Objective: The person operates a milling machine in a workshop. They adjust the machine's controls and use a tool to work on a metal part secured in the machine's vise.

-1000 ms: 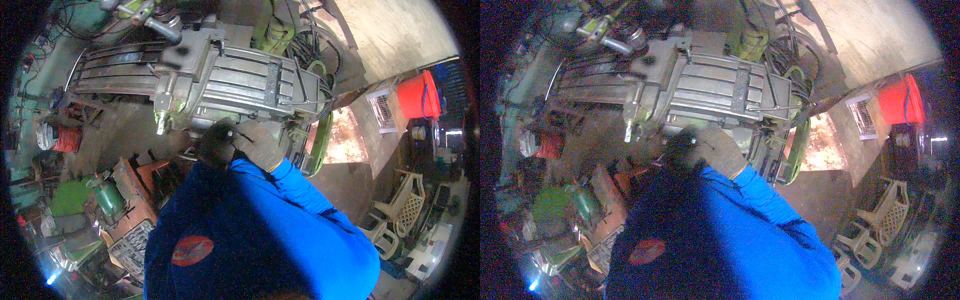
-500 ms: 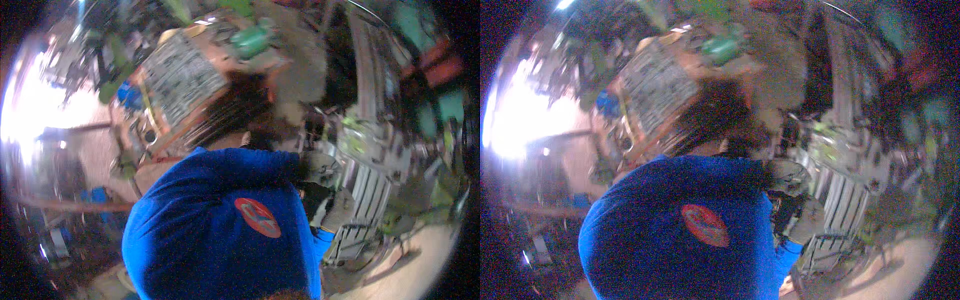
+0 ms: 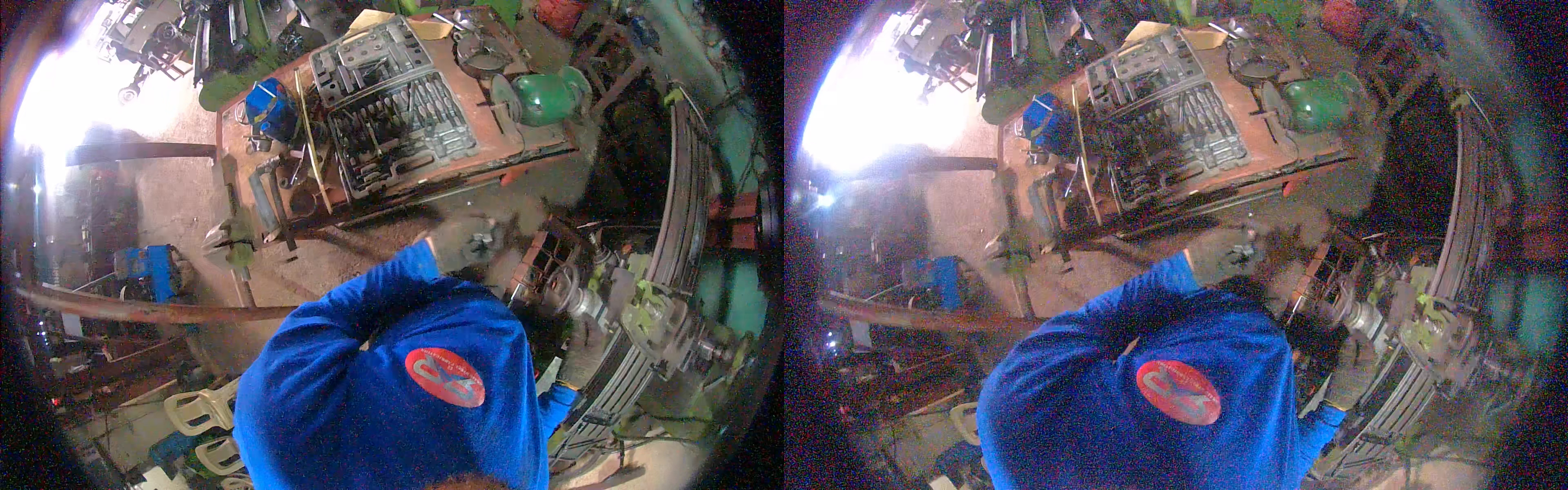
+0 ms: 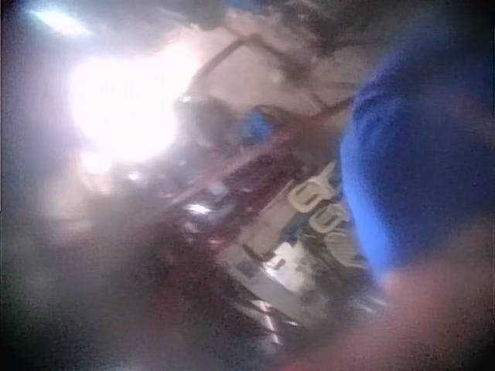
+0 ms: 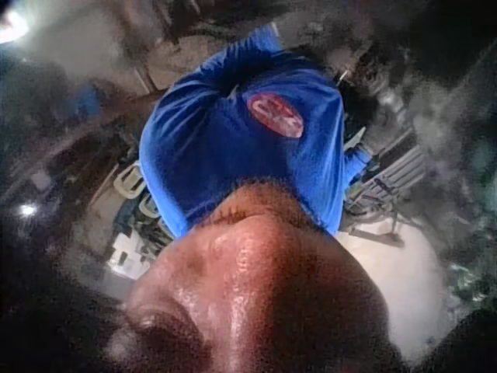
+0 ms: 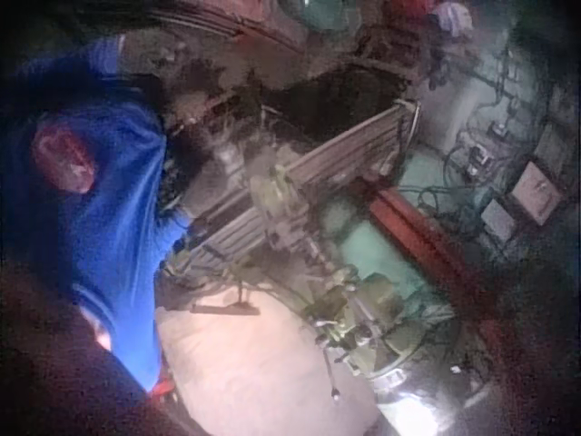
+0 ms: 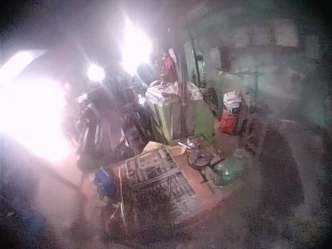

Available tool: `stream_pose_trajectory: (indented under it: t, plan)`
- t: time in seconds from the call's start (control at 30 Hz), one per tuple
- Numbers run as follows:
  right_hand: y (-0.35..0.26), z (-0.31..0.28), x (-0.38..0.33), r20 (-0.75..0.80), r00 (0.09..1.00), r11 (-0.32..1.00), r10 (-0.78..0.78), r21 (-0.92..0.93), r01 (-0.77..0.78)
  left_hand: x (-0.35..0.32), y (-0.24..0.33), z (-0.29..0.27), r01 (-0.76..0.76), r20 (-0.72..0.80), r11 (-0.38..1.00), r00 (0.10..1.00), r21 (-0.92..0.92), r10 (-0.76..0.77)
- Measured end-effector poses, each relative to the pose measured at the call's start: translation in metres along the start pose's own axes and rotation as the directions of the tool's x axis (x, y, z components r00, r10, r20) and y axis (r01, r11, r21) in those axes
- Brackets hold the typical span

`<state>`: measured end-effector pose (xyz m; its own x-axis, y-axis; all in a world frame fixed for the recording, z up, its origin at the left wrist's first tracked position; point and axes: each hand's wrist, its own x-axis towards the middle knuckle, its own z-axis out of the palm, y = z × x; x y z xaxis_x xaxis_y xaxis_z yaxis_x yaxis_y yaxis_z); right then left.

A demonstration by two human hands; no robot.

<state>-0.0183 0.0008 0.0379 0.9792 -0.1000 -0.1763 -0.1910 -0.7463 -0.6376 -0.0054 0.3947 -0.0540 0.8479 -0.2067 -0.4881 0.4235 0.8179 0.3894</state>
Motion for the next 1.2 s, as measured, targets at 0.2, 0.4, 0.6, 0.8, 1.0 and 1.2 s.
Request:
stream_pose_trajectory:
  t: [0.2, 0.4, 0.6, 0.8, 1.0, 1.2]
  plan:
    - [-0.085, 0.06, -0.041, 0.148, 0.989, 0.993, -0.029, -0.111, 0.045, -0.002, 0.134, -0.106, -0.114, -0.452, 0.859, 0.812, 0.498, 0.369]
    - [-0.073, 0.073, -0.069, 0.076, 0.997, 0.986, -0.001, -0.165, 0.014, 0.049, 0.281, -0.15, 0.151, -0.436, 0.455, 0.646, 0.878, 0.626]
    - [-0.074, 0.076, -0.107, 0.02, 0.991, 0.978, 0.134, -0.166, -0.129, 0.143, 0.333, -0.174, 0.456, -0.397, 0.033, 0.732, 0.889, 0.553]
    - [-0.066, 0.089, -0.132, -0.034, 0.954, 0.949, 0.297, 0.124, -0.29, 0.178, 0.338, -0.238, 0.427, -0.296, -0.061, 0.715, 0.902, 0.633]
    - [-0.076, 0.093, -0.129, -0.097, 0.935, 0.939, 0.341, 0.086, -0.333, 0.116, 0.31, -0.259, -0.188, -0.122, 0.389, 0.753, 0.902, 0.647]
    - [-0.185, 0.117, -0.069, -0.013, 1.0, 0.995, -0.01, 0.098, 0.011, 0.011, 0.195, -0.086, -0.013, -0.072, 0.724, 0.994, 0.69, 0.087]
